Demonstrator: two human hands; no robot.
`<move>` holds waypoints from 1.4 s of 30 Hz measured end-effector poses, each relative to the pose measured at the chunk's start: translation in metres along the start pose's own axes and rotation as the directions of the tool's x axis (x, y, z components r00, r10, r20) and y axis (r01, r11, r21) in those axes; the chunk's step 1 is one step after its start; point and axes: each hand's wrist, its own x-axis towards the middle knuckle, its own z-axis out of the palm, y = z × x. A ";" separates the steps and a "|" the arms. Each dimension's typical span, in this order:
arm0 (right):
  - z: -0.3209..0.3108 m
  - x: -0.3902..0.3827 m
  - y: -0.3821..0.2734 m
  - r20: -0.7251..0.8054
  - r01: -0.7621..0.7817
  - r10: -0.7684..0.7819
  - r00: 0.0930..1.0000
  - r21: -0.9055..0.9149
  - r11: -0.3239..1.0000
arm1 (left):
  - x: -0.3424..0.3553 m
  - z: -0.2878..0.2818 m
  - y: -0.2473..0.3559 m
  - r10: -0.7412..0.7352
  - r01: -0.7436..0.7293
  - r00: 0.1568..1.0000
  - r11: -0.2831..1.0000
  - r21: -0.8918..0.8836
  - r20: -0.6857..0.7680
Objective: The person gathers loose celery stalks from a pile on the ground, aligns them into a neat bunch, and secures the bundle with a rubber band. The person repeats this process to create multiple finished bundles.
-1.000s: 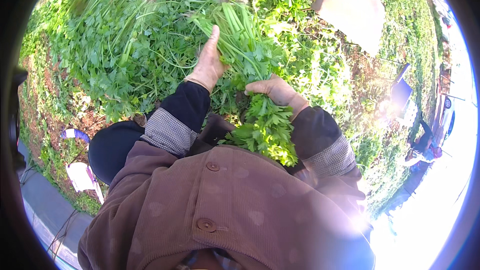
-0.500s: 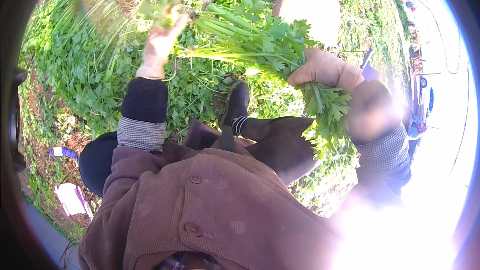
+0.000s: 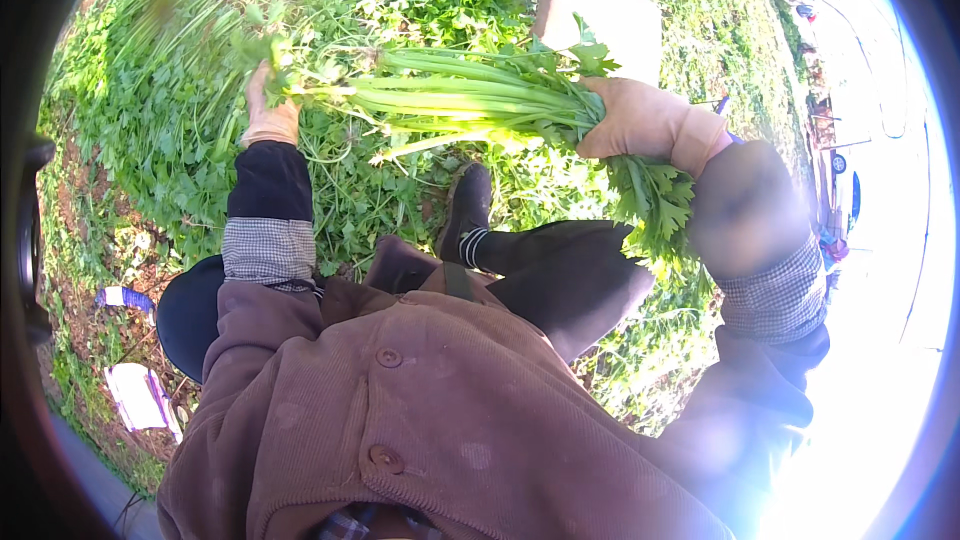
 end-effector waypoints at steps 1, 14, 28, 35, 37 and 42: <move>-0.001 -0.004 0.001 -0.043 -0.023 0.020 0.999 -0.056 0.998 | 0.010 -0.015 0.010 0.109 -0.081 0.972 0.987 0.138 -0.209; 0.017 -0.005 -0.047 -0.207 -0.085 -0.092 0.974 -0.711 0.698 | -0.132 0.083 -0.042 -0.484 -0.321 0.415 0.715 0.621 0.771; 0.015 -0.040 0.008 -0.377 -0.132 -0.403 0.834 -0.845 0.518 | 0.010 -0.030 0.027 0.261 -0.176 0.962 0.818 0.548 -0.079; 0.013 -0.042 -0.005 -0.367 -0.178 -0.602 0.709 -0.919 0.351 | -0.043 0.032 0.028 0.083 -0.583 0.765 0.511 0.632 0.638; 0.016 -0.044 -0.013 -0.344 -0.172 -0.632 0.694 -0.932 0.318 | -0.068 0.058 0.018 -0.036 -0.876 0.483 -0.008 0.483 0.875; 0.033 -0.044 -0.024 -0.327 -0.118 -0.670 0.667 -0.934 0.338 | -0.150 0.079 -0.023 0.174 -0.968 0.195 0.194 0.160 0.965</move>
